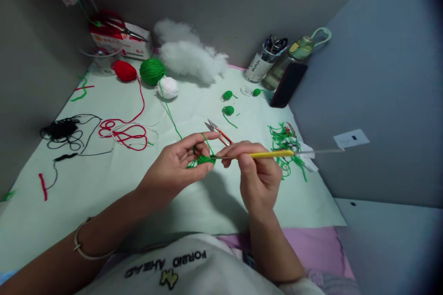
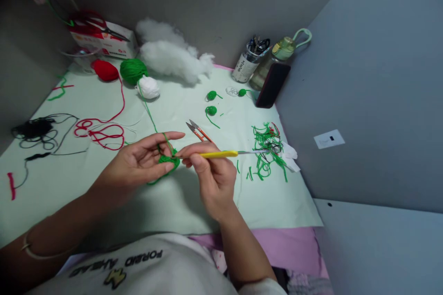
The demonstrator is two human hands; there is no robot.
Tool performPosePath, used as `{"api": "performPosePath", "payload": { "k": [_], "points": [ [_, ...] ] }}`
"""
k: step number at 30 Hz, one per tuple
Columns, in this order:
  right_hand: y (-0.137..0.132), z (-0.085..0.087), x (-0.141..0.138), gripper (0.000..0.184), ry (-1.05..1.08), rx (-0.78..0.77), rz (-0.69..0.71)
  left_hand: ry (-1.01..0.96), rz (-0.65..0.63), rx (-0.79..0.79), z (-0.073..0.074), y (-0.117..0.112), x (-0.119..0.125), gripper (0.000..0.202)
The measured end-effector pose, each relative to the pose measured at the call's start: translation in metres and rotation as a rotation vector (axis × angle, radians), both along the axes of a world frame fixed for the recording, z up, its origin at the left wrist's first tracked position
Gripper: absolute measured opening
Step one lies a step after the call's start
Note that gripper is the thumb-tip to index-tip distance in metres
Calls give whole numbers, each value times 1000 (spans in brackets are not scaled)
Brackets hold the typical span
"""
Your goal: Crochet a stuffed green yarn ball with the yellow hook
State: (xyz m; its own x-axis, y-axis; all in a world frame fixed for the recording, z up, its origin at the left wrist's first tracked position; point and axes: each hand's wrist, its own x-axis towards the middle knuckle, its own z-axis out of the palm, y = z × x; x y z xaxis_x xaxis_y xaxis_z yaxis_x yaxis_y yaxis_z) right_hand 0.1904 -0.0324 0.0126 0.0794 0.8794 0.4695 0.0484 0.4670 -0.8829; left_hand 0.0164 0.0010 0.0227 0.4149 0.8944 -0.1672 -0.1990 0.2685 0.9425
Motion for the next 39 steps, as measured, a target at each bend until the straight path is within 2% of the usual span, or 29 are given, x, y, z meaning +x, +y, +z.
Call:
{"api": "performPosePath", "payload": {
  "k": [6, 8, 12, 15, 17, 19, 21, 24, 26, 28, 31, 34, 36, 37, 39],
  "points": [
    [-4, 3, 4, 19, -340, 222, -34, 137, 83, 115, 3, -3, 5, 46],
    [-4, 2, 2, 18, -473, 320, -87, 140, 112, 123, 2, -3, 7, 48],
    [-5, -9, -4, 22, -769, 471, -292, 23, 111, 30, -3, -5, 7, 50],
    [-7, -17, -8, 34, -848, 500, -381, -120, 80, -52, -4, -6, 7, 47],
    [-8, -19, -8, 38, -828, 531, -408, -231, 15, -176, -4, -4, 6, 48],
    [-7, -18, -7, 33, -702, 514, -375, -303, -48, -298, -5, -1, 5, 48],
    [-4, -13, -5, 26, -442, 386, -305, -319, -68, -335, -5, 3, 2, 44],
    [2, -6, -3, 21, 17, 109, -161, -298, -57, -272, -6, 6, 0, 40],
    [6, -5, -5, 19, 167, -1, -79, -282, -52, -228, -7, 5, 0, 42],
    [8, -6, -8, 16, 162, -14, -58, -270, -36, -192, -6, 3, 2, 45],
    [7, -9, -12, 16, 24, 62, -121, -266, 30, -148, -6, -1, 8, 48],
    [3, -12, -13, 23, -301, 220, -234, -296, 57, -207, -6, -2, 11, 50],
    [1, -13, -12, 26, -522, 367, -311, -346, -11, -304, -7, 0, 11, 42],
    [1, -13, -10, 26, -557, 408, -334, -378, -50, -348, -8, 1, 11, 36],
    [2, -11, -8, 22, -432, 356, -339, -432, -92, -399, -9, 4, 8, 28]
  ]
}}
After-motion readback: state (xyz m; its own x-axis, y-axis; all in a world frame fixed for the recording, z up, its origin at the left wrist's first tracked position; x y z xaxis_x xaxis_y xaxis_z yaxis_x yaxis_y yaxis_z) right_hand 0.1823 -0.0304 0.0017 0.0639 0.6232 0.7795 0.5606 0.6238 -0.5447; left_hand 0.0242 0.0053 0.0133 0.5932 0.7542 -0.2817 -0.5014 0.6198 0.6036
